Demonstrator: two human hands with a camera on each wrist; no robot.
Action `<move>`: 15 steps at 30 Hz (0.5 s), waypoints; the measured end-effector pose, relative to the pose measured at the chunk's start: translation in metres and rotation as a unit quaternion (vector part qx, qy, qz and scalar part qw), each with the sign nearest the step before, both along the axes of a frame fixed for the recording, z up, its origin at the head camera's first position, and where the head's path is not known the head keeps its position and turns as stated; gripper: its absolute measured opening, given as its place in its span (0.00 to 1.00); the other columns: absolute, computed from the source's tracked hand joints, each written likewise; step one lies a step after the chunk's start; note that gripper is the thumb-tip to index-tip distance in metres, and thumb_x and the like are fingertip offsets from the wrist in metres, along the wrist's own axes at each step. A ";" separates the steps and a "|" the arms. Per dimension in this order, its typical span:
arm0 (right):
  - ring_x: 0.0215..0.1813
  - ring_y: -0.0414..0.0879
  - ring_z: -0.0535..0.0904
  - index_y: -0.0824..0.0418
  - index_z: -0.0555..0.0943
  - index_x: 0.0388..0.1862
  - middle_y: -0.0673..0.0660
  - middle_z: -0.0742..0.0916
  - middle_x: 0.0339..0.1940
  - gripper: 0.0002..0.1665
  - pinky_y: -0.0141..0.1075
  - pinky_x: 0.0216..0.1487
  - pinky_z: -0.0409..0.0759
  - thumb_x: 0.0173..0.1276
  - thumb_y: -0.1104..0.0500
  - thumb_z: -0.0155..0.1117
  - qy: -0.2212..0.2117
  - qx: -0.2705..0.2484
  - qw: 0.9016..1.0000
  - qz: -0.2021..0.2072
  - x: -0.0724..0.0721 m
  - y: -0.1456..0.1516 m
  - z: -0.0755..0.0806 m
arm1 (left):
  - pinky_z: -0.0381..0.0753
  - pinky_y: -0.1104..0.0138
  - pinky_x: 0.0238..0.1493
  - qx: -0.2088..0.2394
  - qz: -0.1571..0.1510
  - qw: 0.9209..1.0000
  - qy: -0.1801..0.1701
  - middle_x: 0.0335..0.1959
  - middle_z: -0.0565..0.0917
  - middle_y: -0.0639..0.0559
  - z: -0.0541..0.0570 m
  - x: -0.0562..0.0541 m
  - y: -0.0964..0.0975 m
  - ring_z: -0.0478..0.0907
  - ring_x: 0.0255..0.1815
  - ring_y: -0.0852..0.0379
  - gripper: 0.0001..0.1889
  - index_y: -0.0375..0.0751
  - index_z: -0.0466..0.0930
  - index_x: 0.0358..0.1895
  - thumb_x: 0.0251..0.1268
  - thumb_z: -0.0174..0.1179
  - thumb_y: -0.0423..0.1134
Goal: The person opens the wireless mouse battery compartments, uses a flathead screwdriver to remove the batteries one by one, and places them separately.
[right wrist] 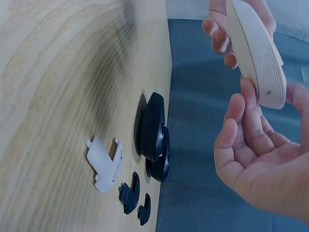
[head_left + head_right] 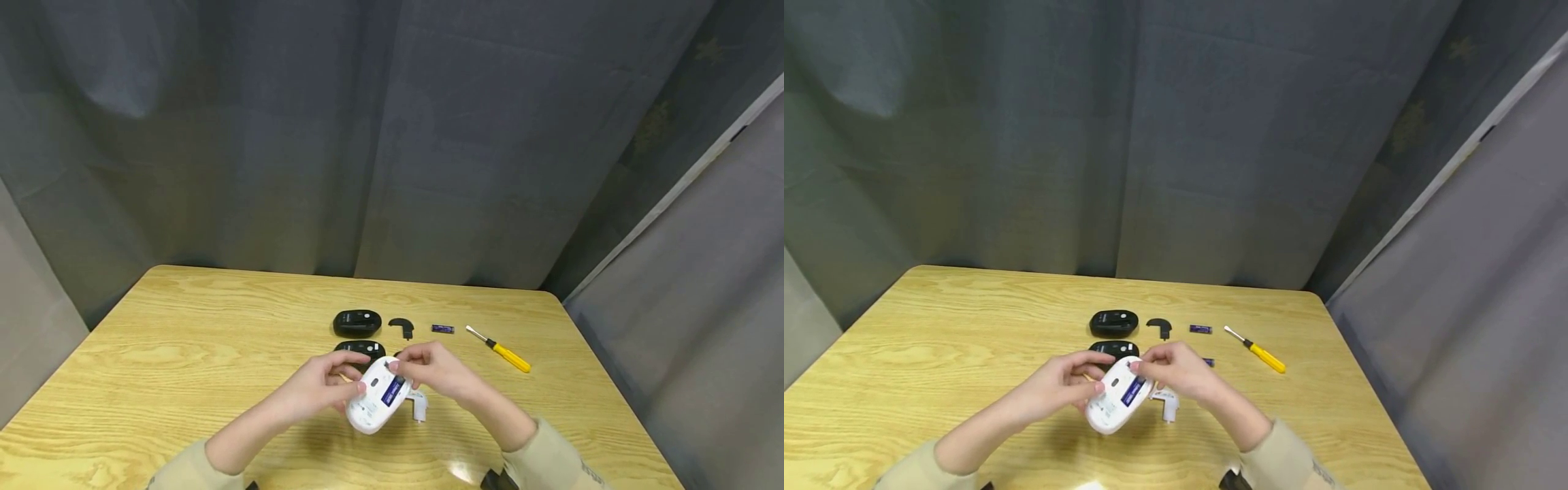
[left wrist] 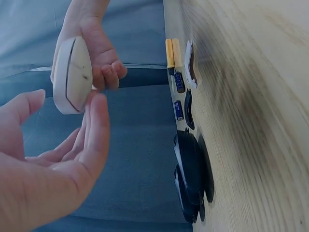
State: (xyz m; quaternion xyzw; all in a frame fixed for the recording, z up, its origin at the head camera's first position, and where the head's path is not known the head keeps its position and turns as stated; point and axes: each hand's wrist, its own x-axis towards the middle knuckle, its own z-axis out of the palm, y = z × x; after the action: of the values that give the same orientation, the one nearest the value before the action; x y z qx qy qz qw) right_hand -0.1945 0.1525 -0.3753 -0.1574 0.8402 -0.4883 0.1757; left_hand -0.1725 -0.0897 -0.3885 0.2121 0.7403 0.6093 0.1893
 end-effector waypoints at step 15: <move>0.32 0.42 0.78 0.73 0.76 0.46 0.53 0.86 0.33 0.25 0.32 0.37 0.79 0.67 0.50 0.59 -0.062 -0.139 0.984 -0.092 0.004 0.010 -0.008 | 0.75 0.58 0.55 -0.143 0.129 0.947 0.257 0.58 0.74 0.56 -0.008 0.007 0.009 0.73 0.56 0.56 0.42 0.51 0.67 0.64 0.41 0.75 0.52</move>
State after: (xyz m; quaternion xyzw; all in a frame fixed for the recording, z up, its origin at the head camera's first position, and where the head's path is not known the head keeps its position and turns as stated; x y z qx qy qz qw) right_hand -0.1908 0.1625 -0.3838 -0.0716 0.7624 -0.6233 0.1582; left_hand -0.1652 -0.0808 -0.3961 0.2344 0.8644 0.4409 -0.0593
